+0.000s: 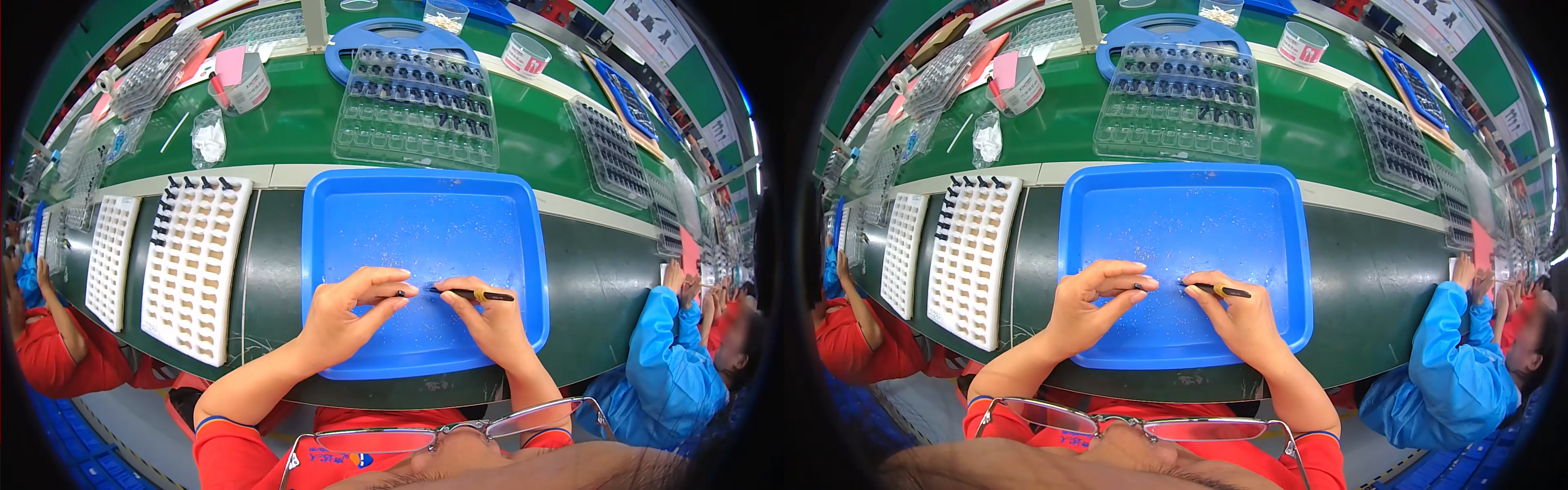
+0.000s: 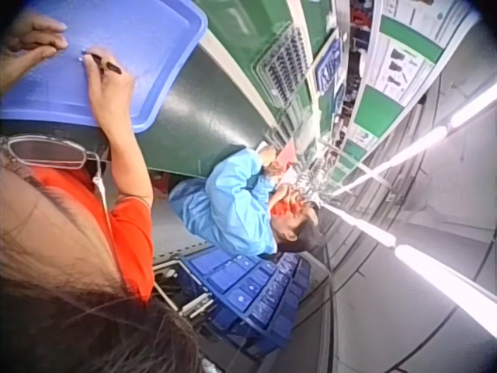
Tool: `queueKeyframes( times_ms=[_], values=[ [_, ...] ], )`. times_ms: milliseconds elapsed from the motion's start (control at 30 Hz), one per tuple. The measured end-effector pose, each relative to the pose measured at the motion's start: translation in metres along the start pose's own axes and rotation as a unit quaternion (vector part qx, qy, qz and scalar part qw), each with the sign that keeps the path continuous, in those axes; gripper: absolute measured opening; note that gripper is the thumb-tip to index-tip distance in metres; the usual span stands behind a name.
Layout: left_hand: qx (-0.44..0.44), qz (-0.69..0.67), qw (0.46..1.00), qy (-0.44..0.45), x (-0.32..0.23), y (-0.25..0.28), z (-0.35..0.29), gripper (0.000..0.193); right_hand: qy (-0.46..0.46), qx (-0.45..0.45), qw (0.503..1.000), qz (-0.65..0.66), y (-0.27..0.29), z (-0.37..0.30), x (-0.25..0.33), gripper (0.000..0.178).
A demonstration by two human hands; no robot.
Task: Assembling small electronic components into a tray using a handheld precision tool on a factory assembly line.
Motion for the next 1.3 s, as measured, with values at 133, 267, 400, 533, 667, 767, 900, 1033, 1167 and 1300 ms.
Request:
queueKeyframes(
  times_ms=[133, 267, 400, 533, 667, 767, 900, 1033, 1167, 1300],
  values=[
    [0.000, 0.002, 1.000, -0.010, -0.001, 0.000, 0.000, 0.031, 0.010, -0.004, 1.000, -0.001, 0.000, -0.001, -0.001, 0.014],
    [0.001, -0.004, 1.000, -0.007, 0.001, 0.000, -0.001, 0.031, 0.007, -0.002, 1.000, -0.009, -0.001, 0.000, -0.001, 0.015],
    [0.004, -0.008, 1.000, -0.007, 0.001, -0.001, 0.000, 0.031, 0.042, -0.025, 0.999, -0.010, 0.000, 0.001, 0.003, 0.015],
    [0.005, -0.007, 1.000, -0.019, -0.003, 0.000, 0.000, 0.031, 0.049, -0.028, 0.998, 0.033, 0.004, -0.001, 0.010, 0.014],
    [0.018, -0.024, 0.999, -0.016, -0.003, -0.002, 0.000, 0.032, -0.002, -0.012, 0.946, 0.325, 0.012, -0.007, 0.011, 0.015],
    [0.029, -0.059, 0.998, 0.000, -0.002, -0.004, -0.001, 0.033, 0.013, -0.008, 0.932, 0.361, 0.010, -0.011, 0.010, 0.016],
    [0.041, -0.053, 0.998, -0.006, -0.004, -0.006, -0.002, 0.033, -0.004, 0.003, 0.916, 0.402, 0.006, -0.009, 0.008, 0.016],
    [0.040, -0.042, 0.998, -0.011, -0.005, -0.005, -0.003, 0.034, -0.018, 0.025, 0.912, 0.409, -0.003, -0.013, 0.008, 0.016],
    [0.042, -0.035, 0.998, -0.017, -0.007, -0.005, -0.004, 0.034, -0.020, 0.028, 0.911, 0.410, -0.006, -0.013, 0.007, 0.016],
    [0.041, -0.040, 0.998, -0.017, -0.005, -0.005, -0.004, 0.033, -0.026, 0.035, 0.907, 0.420, -0.008, -0.013, 0.007, 0.017]
  ],
)
Point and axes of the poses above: each hand's wrist, its own z-axis towards the middle knuckle, its own y-axis out of the back of the hand, x = y × z, the point moved 9 cm from there along z, towards the middle knuckle, and after that the axes turned 14 degrees about -x, right-handed, at the moved point
